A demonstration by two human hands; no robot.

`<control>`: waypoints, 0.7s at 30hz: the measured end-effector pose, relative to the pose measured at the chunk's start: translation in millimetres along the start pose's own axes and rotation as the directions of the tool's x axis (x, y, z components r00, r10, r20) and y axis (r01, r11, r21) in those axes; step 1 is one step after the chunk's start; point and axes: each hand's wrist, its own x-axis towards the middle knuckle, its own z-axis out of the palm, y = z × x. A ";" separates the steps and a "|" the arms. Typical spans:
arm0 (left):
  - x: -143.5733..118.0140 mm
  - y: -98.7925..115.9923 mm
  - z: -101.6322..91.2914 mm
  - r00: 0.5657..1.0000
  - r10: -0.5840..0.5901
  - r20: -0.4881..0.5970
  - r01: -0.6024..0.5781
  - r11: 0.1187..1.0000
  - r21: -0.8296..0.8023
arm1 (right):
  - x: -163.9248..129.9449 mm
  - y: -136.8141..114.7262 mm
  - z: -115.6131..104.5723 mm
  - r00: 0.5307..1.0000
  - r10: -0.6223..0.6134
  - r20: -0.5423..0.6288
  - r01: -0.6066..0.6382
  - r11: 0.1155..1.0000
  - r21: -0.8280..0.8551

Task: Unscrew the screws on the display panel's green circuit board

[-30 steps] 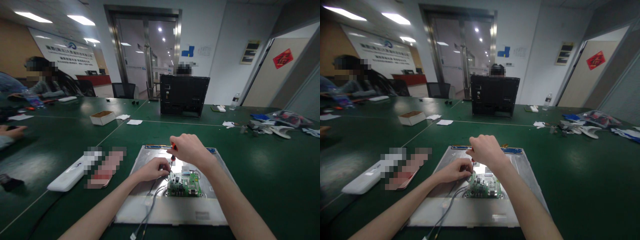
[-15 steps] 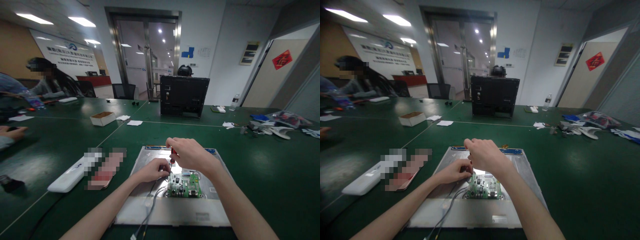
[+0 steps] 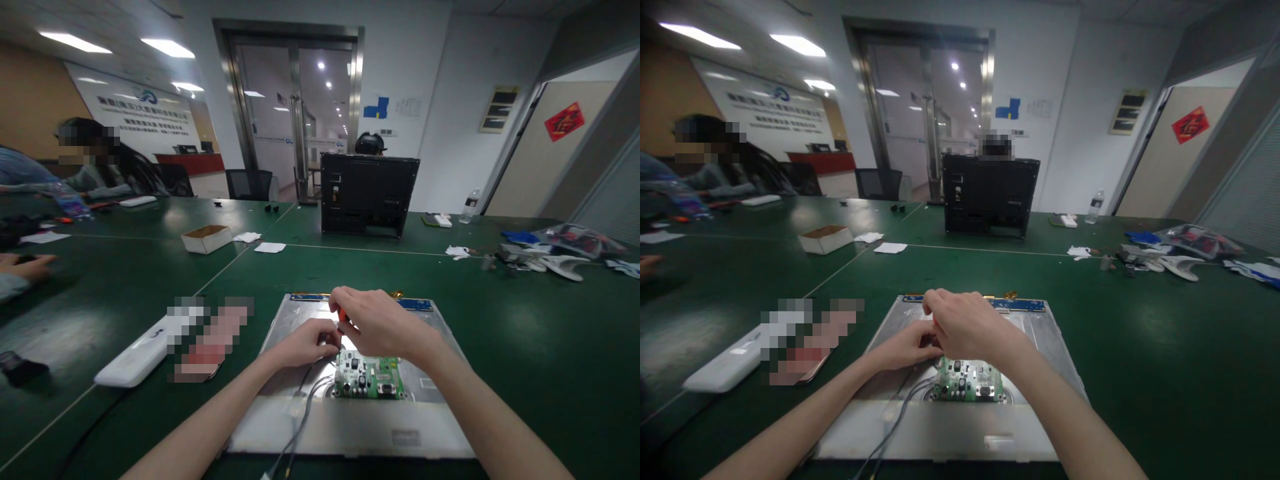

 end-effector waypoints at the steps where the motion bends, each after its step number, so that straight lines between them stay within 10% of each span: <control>1: -0.1 0.6 -0.1 1.000 -0.007 0.003 0.007 1.000 0.003 | 1.9 -0.3 0.9 1.000 0.010 -0.021 -0.011 0.999 -0.041; 21: -1.4 9.0 -1.6 1.000 -0.029 -0.002 0.029 0.999 0.039 | 9.5 6.4 5.3 0.993 0.094 -0.068 -0.102 0.986 -0.128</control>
